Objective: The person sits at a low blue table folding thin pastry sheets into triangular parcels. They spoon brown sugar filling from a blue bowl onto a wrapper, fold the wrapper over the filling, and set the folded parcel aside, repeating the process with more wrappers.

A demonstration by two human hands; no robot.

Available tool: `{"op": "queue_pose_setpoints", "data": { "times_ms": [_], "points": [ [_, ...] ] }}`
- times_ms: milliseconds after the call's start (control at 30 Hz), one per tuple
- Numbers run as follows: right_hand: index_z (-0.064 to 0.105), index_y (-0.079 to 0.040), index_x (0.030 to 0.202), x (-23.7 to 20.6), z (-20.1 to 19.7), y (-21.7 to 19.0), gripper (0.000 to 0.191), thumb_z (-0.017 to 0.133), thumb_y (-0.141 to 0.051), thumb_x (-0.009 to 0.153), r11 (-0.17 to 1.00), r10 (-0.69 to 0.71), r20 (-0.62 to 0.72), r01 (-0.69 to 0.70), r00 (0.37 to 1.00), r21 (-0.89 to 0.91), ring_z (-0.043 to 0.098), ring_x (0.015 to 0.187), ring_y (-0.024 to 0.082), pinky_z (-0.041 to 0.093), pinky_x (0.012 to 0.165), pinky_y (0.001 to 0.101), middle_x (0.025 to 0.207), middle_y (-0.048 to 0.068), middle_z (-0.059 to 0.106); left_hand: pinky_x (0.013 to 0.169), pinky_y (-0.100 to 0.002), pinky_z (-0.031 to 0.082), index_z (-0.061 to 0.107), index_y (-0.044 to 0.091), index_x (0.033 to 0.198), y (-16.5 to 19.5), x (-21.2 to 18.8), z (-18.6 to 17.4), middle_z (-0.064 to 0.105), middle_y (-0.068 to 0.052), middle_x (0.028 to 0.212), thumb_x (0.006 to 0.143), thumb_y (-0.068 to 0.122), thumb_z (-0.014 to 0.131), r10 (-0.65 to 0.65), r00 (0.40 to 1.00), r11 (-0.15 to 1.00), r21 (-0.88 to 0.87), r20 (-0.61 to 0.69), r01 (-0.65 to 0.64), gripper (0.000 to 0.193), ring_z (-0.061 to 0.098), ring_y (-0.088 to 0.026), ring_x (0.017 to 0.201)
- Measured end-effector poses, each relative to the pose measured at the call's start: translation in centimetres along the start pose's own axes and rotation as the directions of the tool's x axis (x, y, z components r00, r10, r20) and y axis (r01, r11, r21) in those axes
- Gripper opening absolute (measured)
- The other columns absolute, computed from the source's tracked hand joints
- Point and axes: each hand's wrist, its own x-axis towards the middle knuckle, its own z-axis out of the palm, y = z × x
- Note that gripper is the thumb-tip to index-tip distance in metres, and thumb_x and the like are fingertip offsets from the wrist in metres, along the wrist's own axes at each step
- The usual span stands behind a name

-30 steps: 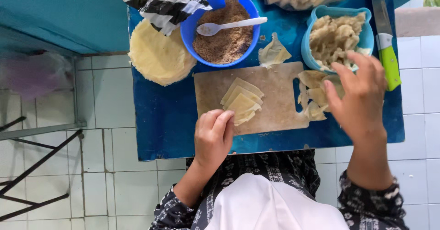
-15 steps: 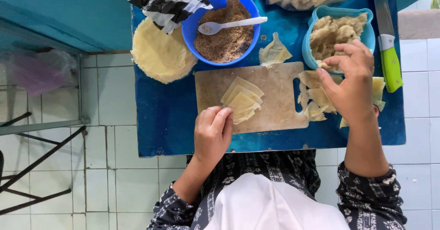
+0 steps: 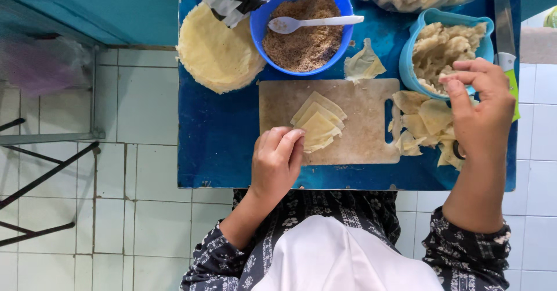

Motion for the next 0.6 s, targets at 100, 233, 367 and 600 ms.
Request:
{"op": "queue_pose_setpoints", "data": {
  "times_ms": [100, 233, 367, 600],
  "points": [
    [0.072, -0.007, 0.106, 0.7, 0.4, 0.3, 0.014, 0.066, -0.006, 0.093, 0.983, -0.149, 0.073, 0.156, 0.986, -0.101, 0.051, 0.136, 0.034, 0.041, 0.115, 0.0456, 0.130, 0.011, 0.064, 0.079, -0.040, 0.051, 0.068, 0.007, 0.108, -0.1, 0.1, 0.0, 0.065, -0.007, 0.099, 0.091, 0.003, 0.076, 0.004, 1.000, 1.000, -0.003, 0.004, -0.004, 0.019, 0.064, -0.028, 0.088],
    [0.073, -0.003, 0.107, 1.7, 1.0, 2.0, 0.012, 0.078, -0.009, 0.098, 0.924, -0.250, 0.227, 0.302, 0.941, -0.236, 0.048, 0.143, 0.035, 0.039, 0.123, 0.0472, 0.134, 0.013, 0.066, 0.079, -0.040, 0.051, 0.068, 0.007, 0.108, 0.0, 0.1, 0.0, 0.065, -0.007, 0.100, 0.091, 0.003, 0.075, 0.012, 1.000, 1.000, -0.015, 0.001, -0.012, 0.019, 0.064, -0.028, 0.089],
    [0.074, -0.005, 0.101, 2.0, 1.1, 3.1, 0.013, 0.081, -0.006, 0.090, 0.948, -0.199, 0.209, 0.242, 0.958, -0.208, 0.053, 0.139, 0.031, 0.042, 0.120, 0.0436, 0.129, 0.010, 0.067, 0.079, -0.040, 0.051, 0.068, 0.007, 0.108, 0.0, 0.1, 0.0, 0.066, -0.007, 0.100, 0.091, 0.003, 0.075, 0.010, 1.000, 1.000, -0.015, -0.006, -0.010, 0.019, 0.064, -0.028, 0.089],
    [0.074, -0.005, 0.099, 1.4, 1.4, 1.0, 0.013, 0.081, 0.001, 0.091, 0.977, -0.175, 0.112, 0.187, 0.978, -0.103, 0.057, 0.137, 0.025, 0.048, 0.115, 0.0387, 0.129, 0.008, 0.068, 0.080, -0.040, 0.051, 0.068, 0.007, 0.108, -0.1, 0.0, 0.0, 0.066, -0.008, 0.101, 0.091, 0.003, 0.075, 0.003, 1.000, 1.000, -0.025, -0.002, -0.003, 0.019, 0.064, -0.028, 0.089]
  ]
}}
